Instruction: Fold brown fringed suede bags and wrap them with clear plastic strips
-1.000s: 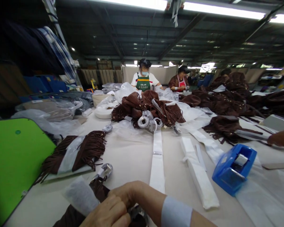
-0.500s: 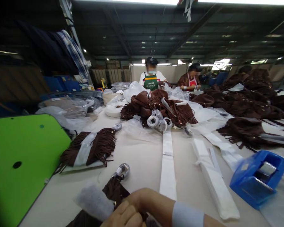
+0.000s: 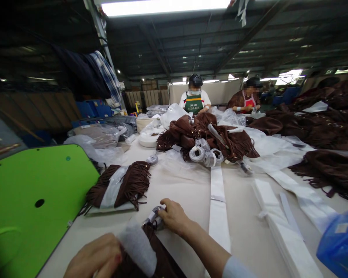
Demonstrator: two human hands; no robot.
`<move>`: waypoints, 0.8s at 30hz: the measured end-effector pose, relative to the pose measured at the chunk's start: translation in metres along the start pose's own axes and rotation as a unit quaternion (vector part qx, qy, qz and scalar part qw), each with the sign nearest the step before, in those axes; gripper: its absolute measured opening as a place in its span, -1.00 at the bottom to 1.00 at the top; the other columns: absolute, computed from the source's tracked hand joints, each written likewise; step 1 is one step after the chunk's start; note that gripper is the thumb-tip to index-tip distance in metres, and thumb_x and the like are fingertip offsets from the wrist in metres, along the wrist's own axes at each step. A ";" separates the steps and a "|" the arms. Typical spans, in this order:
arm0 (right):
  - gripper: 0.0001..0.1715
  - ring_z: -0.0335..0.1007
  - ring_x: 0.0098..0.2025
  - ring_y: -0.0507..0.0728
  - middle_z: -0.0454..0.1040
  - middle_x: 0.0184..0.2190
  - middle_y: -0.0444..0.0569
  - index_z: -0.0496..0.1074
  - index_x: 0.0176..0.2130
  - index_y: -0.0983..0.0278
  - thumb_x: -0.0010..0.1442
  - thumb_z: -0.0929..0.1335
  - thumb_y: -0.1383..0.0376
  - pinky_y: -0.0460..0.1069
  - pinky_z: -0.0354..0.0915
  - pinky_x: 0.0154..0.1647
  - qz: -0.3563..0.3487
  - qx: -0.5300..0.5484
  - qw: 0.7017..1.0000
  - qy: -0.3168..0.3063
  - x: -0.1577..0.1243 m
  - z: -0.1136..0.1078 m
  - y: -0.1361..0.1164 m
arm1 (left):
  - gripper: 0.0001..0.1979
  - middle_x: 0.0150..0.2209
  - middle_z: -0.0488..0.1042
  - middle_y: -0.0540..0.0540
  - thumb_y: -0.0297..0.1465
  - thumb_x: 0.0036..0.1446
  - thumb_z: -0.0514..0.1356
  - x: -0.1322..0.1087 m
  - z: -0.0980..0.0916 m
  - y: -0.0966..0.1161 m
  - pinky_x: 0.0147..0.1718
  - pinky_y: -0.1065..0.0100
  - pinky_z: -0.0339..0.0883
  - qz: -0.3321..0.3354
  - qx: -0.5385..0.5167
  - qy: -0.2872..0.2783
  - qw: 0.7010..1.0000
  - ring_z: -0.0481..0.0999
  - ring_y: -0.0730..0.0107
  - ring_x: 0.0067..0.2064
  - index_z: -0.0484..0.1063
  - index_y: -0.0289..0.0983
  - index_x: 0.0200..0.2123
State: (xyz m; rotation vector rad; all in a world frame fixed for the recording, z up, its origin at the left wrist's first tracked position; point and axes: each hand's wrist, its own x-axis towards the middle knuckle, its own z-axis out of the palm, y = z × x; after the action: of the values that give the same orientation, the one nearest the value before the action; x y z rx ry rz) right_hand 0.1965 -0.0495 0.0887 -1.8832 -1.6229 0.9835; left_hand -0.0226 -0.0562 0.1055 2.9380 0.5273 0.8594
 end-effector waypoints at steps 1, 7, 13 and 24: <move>-0.61 0.39 -0.18 0.12 0.45 -0.19 0.09 0.36 -0.04 0.33 0.09 0.27 0.36 -0.02 0.24 -0.17 -0.008 -0.023 1.000 0.008 0.004 0.004 -0.002 | -0.75 -0.46 0.44 -0.06 -0.49 0.19 -0.07 0.004 -0.002 -0.010 -0.48 0.47 0.37 -0.038 -0.009 0.004 0.999 0.43 0.41 -0.43 0.40 -0.23 -0.25; -0.67 0.36 -0.18 0.14 0.41 -0.24 0.11 0.44 -0.17 0.35 0.07 0.23 0.46 -0.03 0.18 -0.18 -0.026 -0.118 0.992 0.037 0.009 0.007 -0.005 | -0.70 -0.18 0.44 -0.15 -0.58 0.05 -0.03 0.028 0.018 -0.022 -0.10 0.32 0.36 -0.084 -0.172 -0.103 0.976 0.42 0.35 -0.13 0.34 -0.31 -0.15; -0.68 0.34 -0.21 0.07 0.40 -0.24 0.01 0.41 -0.23 0.30 0.01 0.22 0.50 -0.10 0.15 -0.21 -0.079 -0.149 0.984 0.059 -0.002 -0.007 -0.010 | -0.53 0.02 0.33 -0.12 -0.50 -0.10 0.13 0.046 0.024 -0.009 -0.03 0.03 0.24 0.014 -0.094 -0.277 0.956 0.34 0.11 -0.01 0.24 -0.19 -0.04; -0.67 0.35 -0.26 0.10 0.45 -0.30 -0.01 0.38 -0.23 0.30 -0.01 0.20 0.45 -0.05 0.21 -0.21 -0.107 -0.140 0.982 0.067 0.003 -0.005 -0.004 | -0.80 -0.22 0.41 -0.08 -0.56 0.03 0.08 0.024 0.014 -0.013 -0.27 0.30 0.24 0.021 0.004 -0.167 0.986 0.38 0.29 -0.21 0.30 -0.25 -0.24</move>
State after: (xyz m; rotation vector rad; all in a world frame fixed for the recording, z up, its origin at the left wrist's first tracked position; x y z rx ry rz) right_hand 0.1978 -0.0457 0.0943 -1.8529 -1.9134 0.5499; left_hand 0.0003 -0.0352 0.1042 3.0151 0.4481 0.3514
